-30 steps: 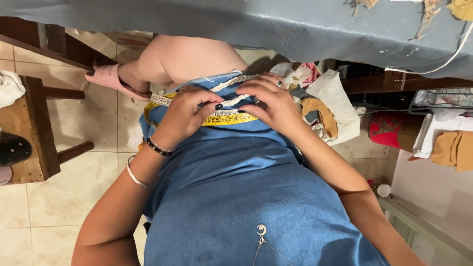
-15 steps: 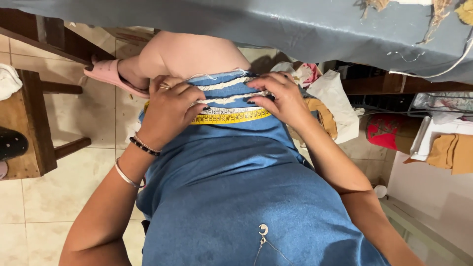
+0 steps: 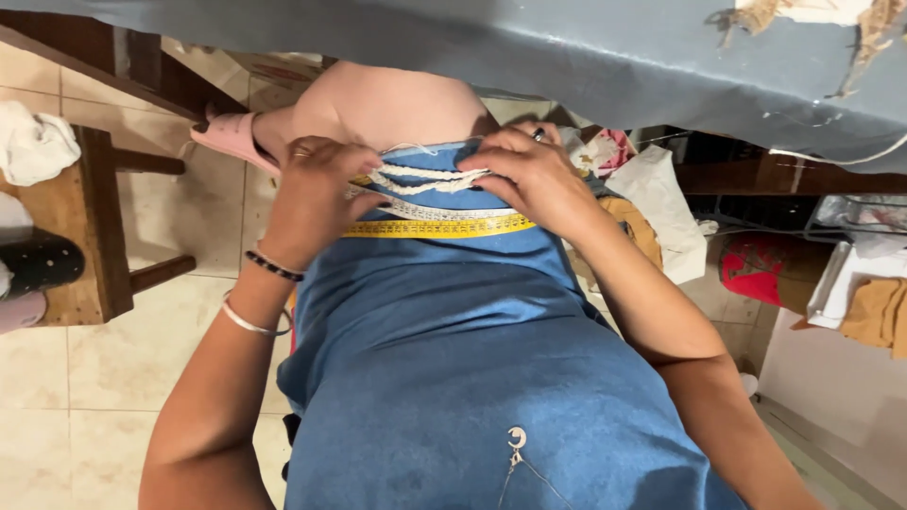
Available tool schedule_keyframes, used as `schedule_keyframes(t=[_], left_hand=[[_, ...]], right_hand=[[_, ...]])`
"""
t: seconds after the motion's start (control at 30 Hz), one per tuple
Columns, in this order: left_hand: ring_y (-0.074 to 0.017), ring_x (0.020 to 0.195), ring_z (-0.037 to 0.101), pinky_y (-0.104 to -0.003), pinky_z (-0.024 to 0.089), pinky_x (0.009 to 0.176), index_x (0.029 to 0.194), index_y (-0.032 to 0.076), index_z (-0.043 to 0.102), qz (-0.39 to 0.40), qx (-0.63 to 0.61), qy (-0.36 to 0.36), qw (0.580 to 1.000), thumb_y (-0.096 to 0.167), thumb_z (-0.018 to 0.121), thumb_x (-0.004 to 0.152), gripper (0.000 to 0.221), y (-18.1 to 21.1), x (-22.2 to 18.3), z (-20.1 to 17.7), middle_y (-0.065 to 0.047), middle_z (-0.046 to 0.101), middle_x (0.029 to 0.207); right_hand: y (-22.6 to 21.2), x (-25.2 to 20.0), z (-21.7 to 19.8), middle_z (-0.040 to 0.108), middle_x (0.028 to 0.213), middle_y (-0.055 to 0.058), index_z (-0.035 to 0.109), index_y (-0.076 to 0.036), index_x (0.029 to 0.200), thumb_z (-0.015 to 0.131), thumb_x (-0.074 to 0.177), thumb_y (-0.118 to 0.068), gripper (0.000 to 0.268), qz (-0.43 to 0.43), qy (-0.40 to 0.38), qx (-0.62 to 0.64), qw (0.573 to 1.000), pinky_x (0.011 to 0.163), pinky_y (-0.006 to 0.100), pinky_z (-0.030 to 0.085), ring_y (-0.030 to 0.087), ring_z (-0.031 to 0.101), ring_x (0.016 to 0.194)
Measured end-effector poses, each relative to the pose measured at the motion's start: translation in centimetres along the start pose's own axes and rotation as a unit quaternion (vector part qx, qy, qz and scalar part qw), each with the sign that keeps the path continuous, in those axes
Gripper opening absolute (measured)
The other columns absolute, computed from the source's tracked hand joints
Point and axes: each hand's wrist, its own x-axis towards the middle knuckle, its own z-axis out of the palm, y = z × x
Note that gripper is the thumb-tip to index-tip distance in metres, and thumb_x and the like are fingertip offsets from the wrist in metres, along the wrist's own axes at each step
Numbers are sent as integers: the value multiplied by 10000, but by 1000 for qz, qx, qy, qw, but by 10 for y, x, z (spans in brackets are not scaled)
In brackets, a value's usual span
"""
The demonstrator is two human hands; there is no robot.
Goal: Braiding and assembling decorative strings using scissors and a hot glue gun.
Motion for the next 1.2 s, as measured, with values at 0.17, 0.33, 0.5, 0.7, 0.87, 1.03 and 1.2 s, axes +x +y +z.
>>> schedule_keyframes(t=[0.17,0.33,0.5,0.7,0.87,1.03,1.2], left_hand=[[-341,986,683,-466,490,867,1181,198,750,-39,0,16,999,191,850,832,363,12,-2,-32,-43,738,1020],[-293,1092,649,-453,448,957,1213,203,734,18,6,3,1000,244,777,901,318,47,19,-4,-23,718,1130],[-266,1110,630,-437,445,966,1177,238,724,32,70,-11,997,288,750,905,278,47,34,22,0,692,1099],[-308,1030,670,-475,505,901,1165,195,741,4,9,-56,998,210,746,906,259,33,42,22,-37,712,1017],[-362,963,704,-522,532,883,1163,175,657,-40,-8,-147,988,185,833,760,439,0,30,7,-57,725,927],[-240,969,703,-405,550,915,1226,182,570,-195,-271,-119,935,103,754,857,420,-11,-1,-8,-40,728,970],[-96,915,671,-273,557,899,1253,135,530,-249,-514,7,821,19,723,904,416,-18,-17,9,16,666,954]], right_hand=[[0,-3,4,711,1012,69,793,-193,1122,784,943,-190,179,29,19,24,999,944,483,404,275,644,961],[3,-8,8,715,1082,75,777,-198,1167,777,954,-212,214,29,16,14,999,936,464,426,307,658,992],[7,-12,9,726,1113,89,762,-195,1202,768,954,-219,250,38,26,5,999,932,457,445,324,682,1011],[8,-8,2,723,1080,106,761,-176,1142,742,970,-194,174,56,10,29,998,889,475,453,357,687,971],[20,-10,7,736,1050,68,752,-183,1127,728,976,-160,155,60,13,70,996,855,426,474,327,715,962],[11,-8,5,727,989,90,751,-140,1096,745,960,-124,137,59,22,90,994,841,432,507,348,714,915],[5,-2,2,706,917,102,754,-109,1095,747,955,-108,140,57,22,115,991,834,430,544,359,715,885]])
